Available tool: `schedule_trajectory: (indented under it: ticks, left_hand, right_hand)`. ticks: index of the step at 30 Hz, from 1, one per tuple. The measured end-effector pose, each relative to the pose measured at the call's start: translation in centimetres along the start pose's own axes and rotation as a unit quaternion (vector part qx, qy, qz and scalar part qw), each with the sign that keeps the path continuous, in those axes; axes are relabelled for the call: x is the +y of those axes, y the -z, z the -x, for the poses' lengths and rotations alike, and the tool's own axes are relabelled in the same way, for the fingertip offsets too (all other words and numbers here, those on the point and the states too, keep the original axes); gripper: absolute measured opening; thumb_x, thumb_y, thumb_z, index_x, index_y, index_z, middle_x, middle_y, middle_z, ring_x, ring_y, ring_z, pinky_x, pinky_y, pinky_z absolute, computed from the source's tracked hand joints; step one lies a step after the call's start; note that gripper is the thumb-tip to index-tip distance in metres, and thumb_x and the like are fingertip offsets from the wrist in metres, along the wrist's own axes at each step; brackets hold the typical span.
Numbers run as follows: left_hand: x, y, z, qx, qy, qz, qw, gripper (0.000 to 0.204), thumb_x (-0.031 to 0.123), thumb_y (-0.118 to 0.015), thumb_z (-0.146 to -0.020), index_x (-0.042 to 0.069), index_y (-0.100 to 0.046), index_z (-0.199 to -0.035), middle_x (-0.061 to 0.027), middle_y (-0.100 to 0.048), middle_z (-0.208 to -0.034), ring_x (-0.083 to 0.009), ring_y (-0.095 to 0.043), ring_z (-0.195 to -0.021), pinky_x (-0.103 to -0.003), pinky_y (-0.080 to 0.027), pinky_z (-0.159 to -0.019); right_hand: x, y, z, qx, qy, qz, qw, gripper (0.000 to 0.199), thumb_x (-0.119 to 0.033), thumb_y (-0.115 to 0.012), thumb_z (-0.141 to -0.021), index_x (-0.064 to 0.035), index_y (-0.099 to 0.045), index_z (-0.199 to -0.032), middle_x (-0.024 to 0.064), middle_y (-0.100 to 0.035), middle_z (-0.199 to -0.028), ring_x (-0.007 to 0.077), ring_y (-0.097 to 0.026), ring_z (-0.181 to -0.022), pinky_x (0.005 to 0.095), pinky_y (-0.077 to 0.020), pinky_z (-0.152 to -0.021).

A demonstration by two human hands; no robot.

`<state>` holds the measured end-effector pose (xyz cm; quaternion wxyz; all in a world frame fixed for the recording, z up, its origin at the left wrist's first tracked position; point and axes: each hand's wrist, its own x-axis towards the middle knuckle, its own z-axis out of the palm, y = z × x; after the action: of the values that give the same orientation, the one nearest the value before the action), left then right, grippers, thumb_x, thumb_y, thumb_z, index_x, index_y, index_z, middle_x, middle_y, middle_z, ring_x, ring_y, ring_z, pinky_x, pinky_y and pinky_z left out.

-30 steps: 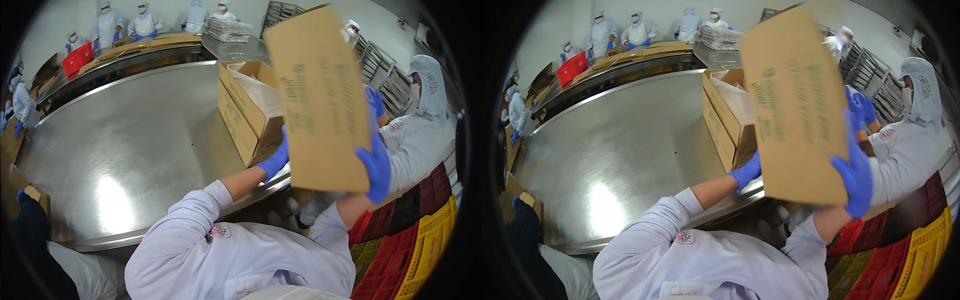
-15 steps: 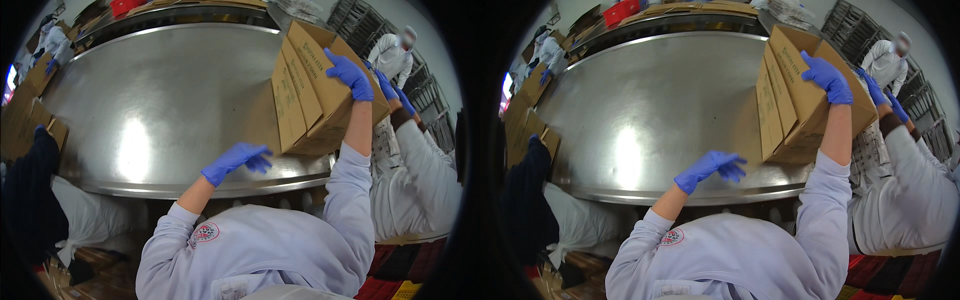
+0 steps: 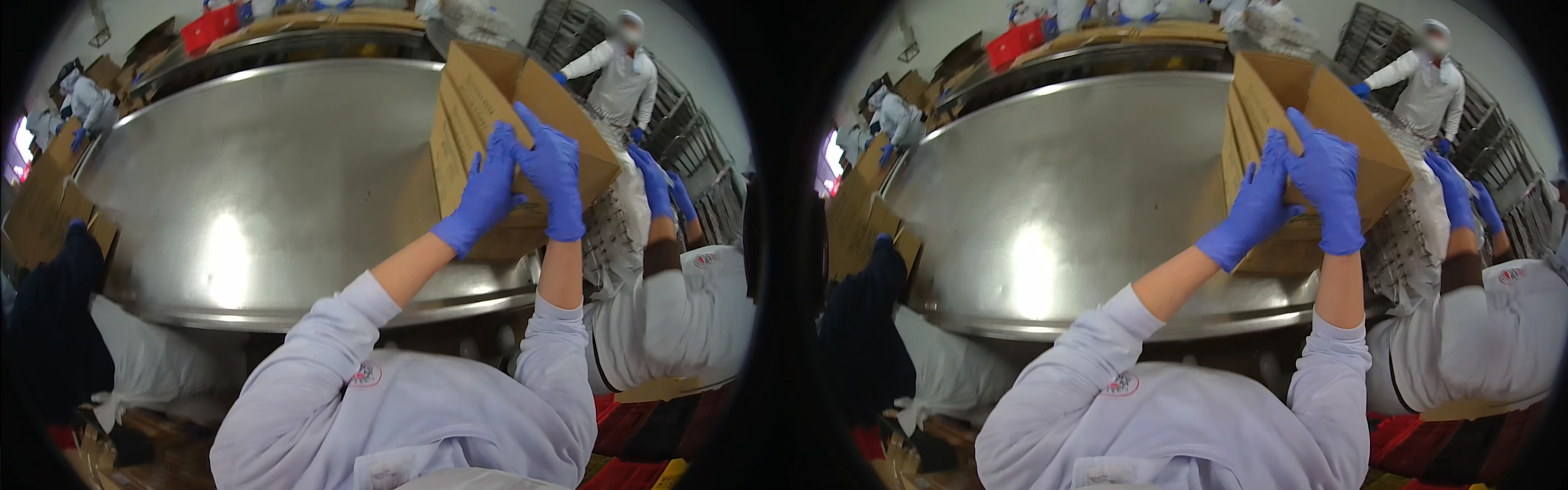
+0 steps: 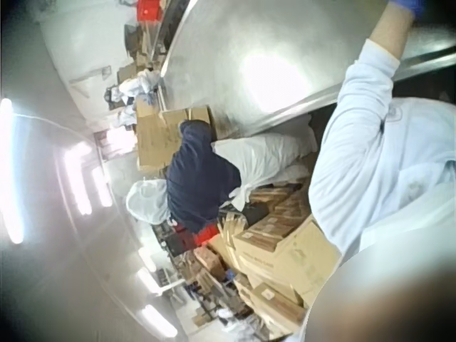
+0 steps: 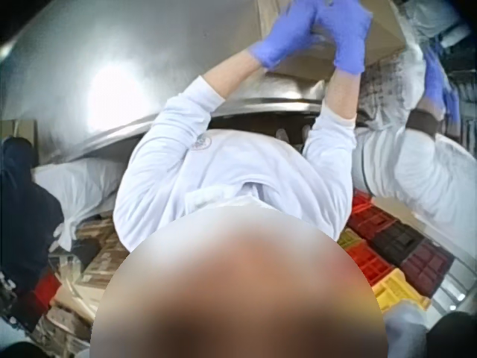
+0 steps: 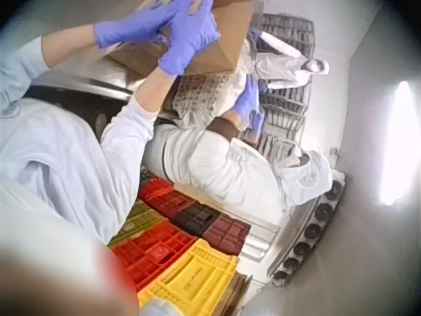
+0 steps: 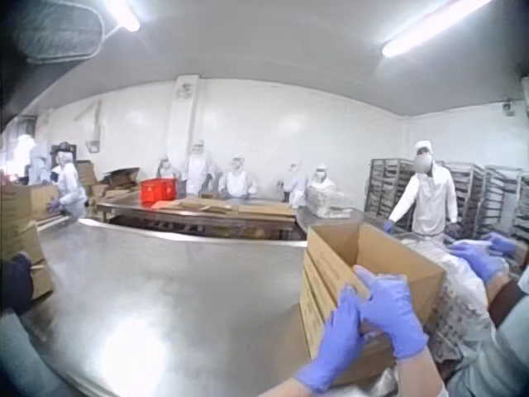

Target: The person assembles flat cardboard boxes by folding and tucking flaps to form rectangular containers. They repeatedly pick up flat-packed boxes, fold the sides, and stack the finished boxes on a stainless steel table. Other workers in white coats and gloves are visible in the background performing similar tasks.

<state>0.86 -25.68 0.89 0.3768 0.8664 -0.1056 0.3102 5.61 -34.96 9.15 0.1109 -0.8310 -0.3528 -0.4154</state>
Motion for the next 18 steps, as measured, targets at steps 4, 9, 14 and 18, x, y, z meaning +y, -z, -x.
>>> schedule_trajectory:
  ticks: [4,9,14,18]
  left_hand:
    - [-4.4,1.6,4.3,0.016,-0.058,0.011,0.998,0.066,0.018,-0.062,-0.079,0.012,-0.03,-0.136,-0.0104,-0.033,-0.138,-0.0256,-0.033,-0.127,-0.043,-0.03,-0.1]
    - [-9.6,18.4,17.9,0.372,-0.006,-0.212,0.904,0.032,0.004,-0.057,-0.078,0.01,-0.057,-0.11,-0.0073,-0.059,-0.108,-0.0245,-0.053,-0.103,-0.037,-0.04,-0.09]
    - [-4.2,36.8,36.6,0.495,0.184,-0.582,0.618,0.029,-0.005,-0.053,-0.076,0.002,-0.062,-0.102,-0.0117,-0.06,-0.106,-0.0233,-0.055,-0.102,-0.035,-0.038,-0.093]
    - [8.1,40.4,42.4,0.536,0.232,-0.689,0.429,0.031,0.004,-0.061,-0.074,0.003,-0.06,-0.105,-0.0146,-0.056,-0.113,-0.0292,-0.049,-0.11,-0.036,-0.035,-0.096]
  right_hand:
    - [-0.3,-2.1,1.4,0.11,0.008,0.024,0.994,0.037,-0.018,-0.07,-0.066,-0.0143,-0.064,-0.103,0.0056,-0.063,-0.07,0.0207,-0.06,-0.063,0.0319,-0.044,-0.059]
    - [1.4,-2.6,2.2,0.209,0.077,0.015,0.975,0.025,-0.019,-0.067,-0.073,-0.0091,-0.066,-0.097,0.004,-0.067,-0.091,0.021,-0.062,-0.075,0.0335,-0.0438,-0.07]
    - [3.1,-5.1,2.1,0.194,0.013,-0.045,0.98,0.023,-0.027,-0.061,-0.082,-0.0102,-0.066,-0.096,0.0008,-0.065,-0.1,0.0201,-0.06,-0.092,0.0355,-0.0347,-0.089]
    - [2.6,-4.8,2.0,0.225,0.054,0.05,0.971,0.027,-0.033,-0.057,-0.084,-0.0129,-0.066,-0.098,-0.0001,-0.063,-0.105,0.019,-0.057,-0.1,0.0446,-0.0216,-0.099]
